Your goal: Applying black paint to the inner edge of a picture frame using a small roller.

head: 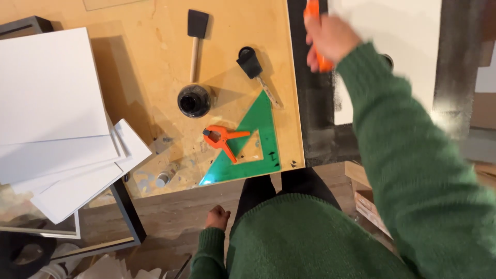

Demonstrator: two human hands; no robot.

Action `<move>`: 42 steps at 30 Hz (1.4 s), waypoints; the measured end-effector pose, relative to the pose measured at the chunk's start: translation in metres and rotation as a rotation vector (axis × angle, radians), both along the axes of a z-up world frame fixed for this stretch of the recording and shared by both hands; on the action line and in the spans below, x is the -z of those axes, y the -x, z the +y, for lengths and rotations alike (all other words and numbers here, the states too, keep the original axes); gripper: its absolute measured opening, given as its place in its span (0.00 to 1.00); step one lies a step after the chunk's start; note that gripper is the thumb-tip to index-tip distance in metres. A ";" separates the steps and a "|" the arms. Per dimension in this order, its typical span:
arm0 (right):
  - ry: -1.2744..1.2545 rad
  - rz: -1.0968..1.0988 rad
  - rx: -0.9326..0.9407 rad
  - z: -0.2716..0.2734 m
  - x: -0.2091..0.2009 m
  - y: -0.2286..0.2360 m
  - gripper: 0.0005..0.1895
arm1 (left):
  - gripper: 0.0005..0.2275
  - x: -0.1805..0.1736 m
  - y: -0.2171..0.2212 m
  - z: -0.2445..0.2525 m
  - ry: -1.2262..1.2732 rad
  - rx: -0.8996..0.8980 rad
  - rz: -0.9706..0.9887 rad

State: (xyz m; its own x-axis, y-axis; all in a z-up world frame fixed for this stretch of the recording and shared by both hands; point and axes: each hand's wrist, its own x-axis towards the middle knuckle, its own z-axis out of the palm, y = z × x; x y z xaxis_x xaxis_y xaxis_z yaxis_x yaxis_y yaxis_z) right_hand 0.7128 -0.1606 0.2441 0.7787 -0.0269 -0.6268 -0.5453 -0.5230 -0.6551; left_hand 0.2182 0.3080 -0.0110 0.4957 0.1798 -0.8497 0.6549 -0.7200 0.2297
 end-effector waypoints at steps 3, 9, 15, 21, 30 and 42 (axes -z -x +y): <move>0.015 0.053 0.019 0.006 -0.003 0.076 0.27 | 0.14 0.010 -0.009 0.008 0.030 0.051 -0.060; 0.110 0.188 0.096 0.037 -0.047 0.221 0.25 | 0.14 0.025 -0.029 0.024 0.043 0.191 -0.073; 0.112 0.425 0.147 0.046 -0.066 0.335 0.23 | 0.11 0.037 -0.050 0.035 0.013 0.280 -0.071; 0.167 0.675 0.088 0.023 -0.102 0.408 0.26 | 0.11 0.043 -0.066 0.028 0.076 0.349 -0.154; 0.804 0.356 -0.515 -0.075 -0.135 0.375 0.25 | 0.12 0.050 -0.068 0.025 0.104 0.380 -0.241; 0.734 0.156 -0.887 -0.070 -0.111 0.250 0.23 | 0.14 0.001 -0.016 -0.007 -0.074 0.248 -0.168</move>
